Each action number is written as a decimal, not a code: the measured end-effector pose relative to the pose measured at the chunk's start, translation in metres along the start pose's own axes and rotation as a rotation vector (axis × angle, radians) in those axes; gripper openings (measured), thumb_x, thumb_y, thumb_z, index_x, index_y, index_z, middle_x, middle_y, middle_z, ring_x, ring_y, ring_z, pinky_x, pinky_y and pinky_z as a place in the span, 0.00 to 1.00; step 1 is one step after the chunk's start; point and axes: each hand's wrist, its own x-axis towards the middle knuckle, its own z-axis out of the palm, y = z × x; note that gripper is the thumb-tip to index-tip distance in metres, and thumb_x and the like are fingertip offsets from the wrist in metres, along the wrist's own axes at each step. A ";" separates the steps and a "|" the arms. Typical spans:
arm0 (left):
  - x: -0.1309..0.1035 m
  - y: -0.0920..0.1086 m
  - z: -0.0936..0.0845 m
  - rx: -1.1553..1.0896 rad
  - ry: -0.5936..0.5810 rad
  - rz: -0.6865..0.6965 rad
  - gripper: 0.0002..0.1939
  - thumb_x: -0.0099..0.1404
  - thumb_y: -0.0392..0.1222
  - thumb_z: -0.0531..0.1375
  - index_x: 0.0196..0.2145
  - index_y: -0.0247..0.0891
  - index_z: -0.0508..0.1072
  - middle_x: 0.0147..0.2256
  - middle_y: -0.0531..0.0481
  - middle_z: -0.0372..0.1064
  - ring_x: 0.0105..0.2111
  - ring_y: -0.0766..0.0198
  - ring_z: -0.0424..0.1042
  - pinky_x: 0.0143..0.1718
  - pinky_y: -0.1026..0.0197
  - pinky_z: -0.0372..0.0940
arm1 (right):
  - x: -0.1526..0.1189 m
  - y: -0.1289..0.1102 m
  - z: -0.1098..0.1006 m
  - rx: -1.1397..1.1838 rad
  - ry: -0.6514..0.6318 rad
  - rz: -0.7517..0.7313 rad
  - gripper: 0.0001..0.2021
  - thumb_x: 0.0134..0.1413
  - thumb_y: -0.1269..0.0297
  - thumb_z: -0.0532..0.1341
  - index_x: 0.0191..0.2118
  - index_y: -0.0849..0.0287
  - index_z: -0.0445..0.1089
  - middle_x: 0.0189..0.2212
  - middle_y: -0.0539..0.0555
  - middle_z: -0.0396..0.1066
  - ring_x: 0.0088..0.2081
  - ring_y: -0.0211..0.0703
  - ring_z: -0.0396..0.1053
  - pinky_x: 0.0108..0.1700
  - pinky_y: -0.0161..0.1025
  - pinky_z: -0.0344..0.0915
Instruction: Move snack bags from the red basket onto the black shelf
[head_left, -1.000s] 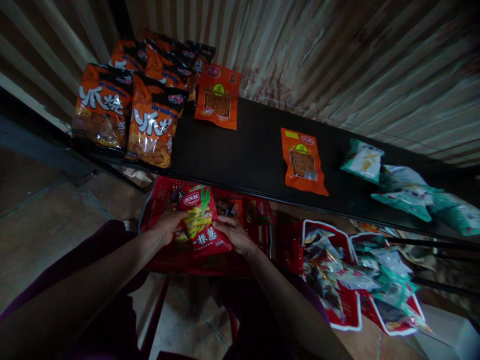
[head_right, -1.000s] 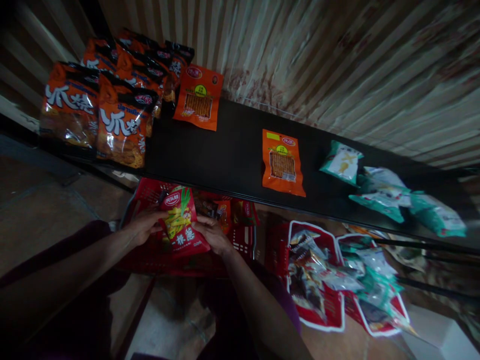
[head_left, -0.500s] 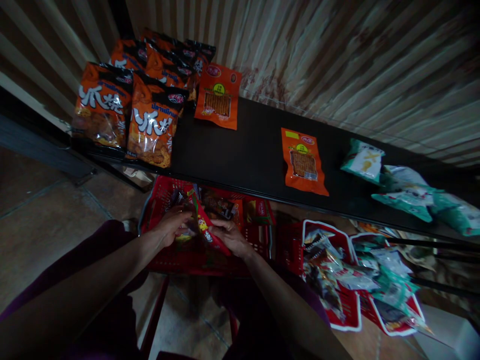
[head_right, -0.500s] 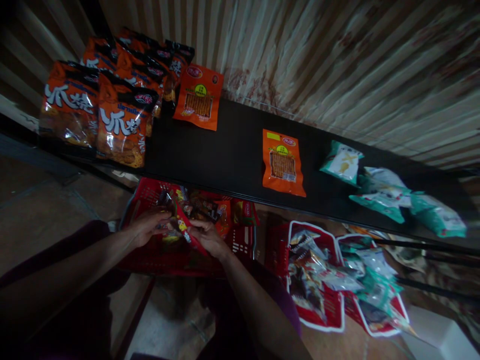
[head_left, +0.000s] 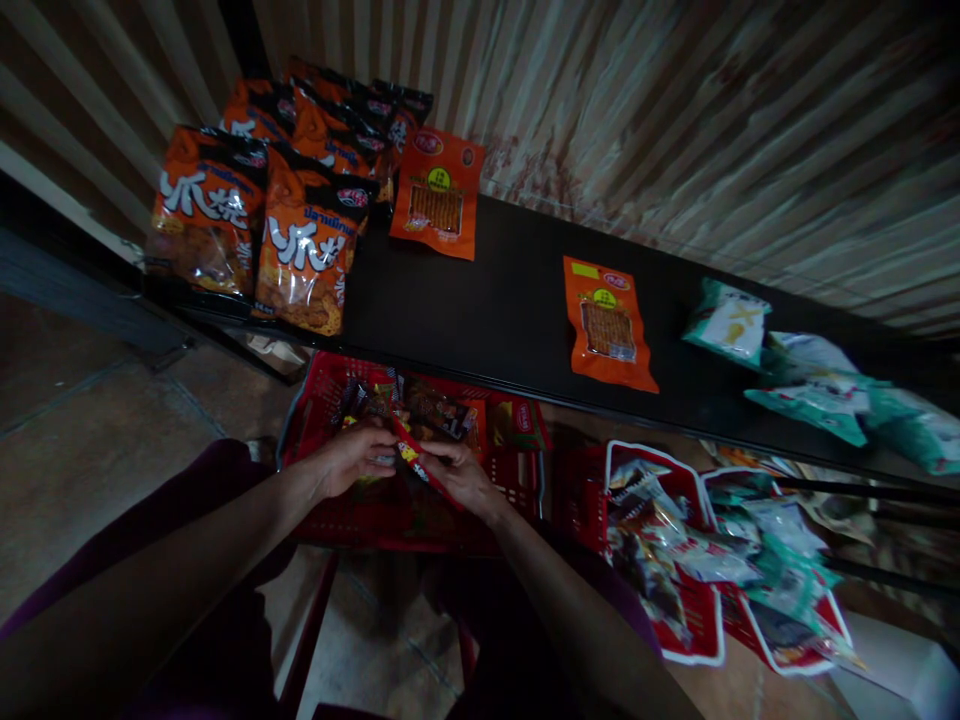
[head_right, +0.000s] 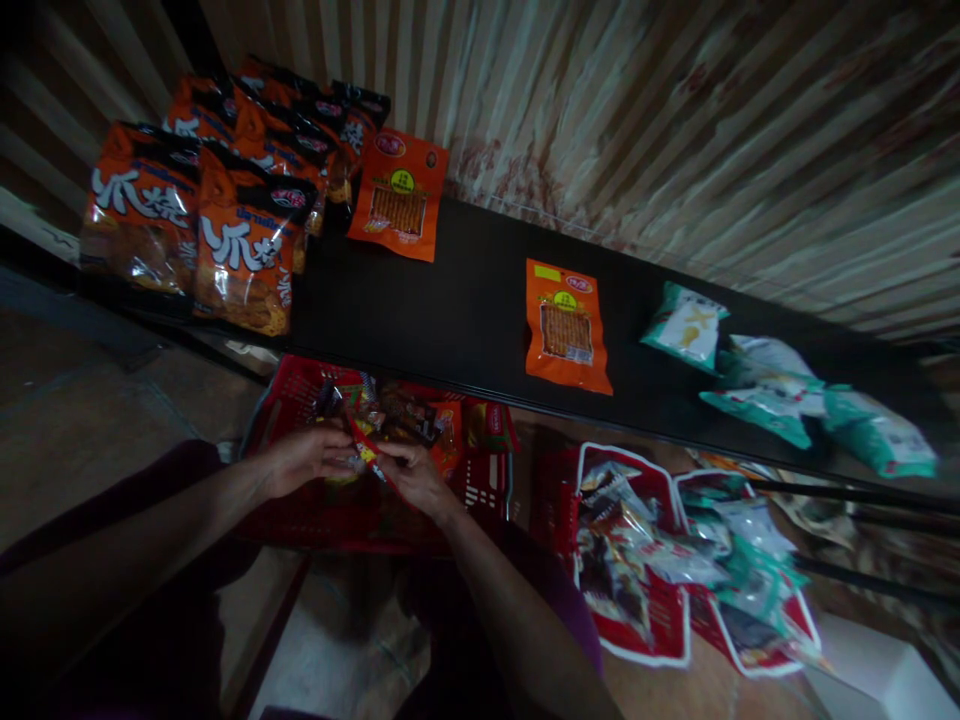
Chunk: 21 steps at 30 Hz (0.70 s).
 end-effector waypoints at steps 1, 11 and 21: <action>0.000 -0.001 0.000 -0.011 -0.029 -0.014 0.09 0.44 0.36 0.66 0.27 0.36 0.72 0.31 0.48 0.72 0.36 0.58 0.70 0.38 0.53 0.68 | 0.000 0.001 0.001 -0.077 0.013 -0.075 0.15 0.53 0.57 0.59 0.42 0.57 0.76 0.38 0.54 0.76 0.37 0.43 0.71 0.42 0.43 0.68; 0.003 -0.004 0.003 -0.146 0.109 0.003 0.04 0.59 0.32 0.57 0.31 0.32 0.72 0.29 0.44 0.74 0.29 0.61 0.73 0.40 0.52 0.70 | -0.008 -0.003 0.009 -0.685 -0.073 -0.468 0.18 0.59 0.71 0.52 0.53 0.55 0.68 0.35 0.56 0.70 0.35 0.40 0.67 0.37 0.35 0.66; 0.001 0.002 0.006 -0.175 0.143 0.000 0.04 0.60 0.32 0.56 0.32 0.32 0.72 0.29 0.45 0.74 0.29 0.59 0.74 0.38 0.51 0.71 | -0.009 -0.003 0.007 -0.716 -0.070 -0.438 0.19 0.59 0.69 0.51 0.55 0.54 0.66 0.35 0.57 0.69 0.35 0.42 0.66 0.37 0.37 0.65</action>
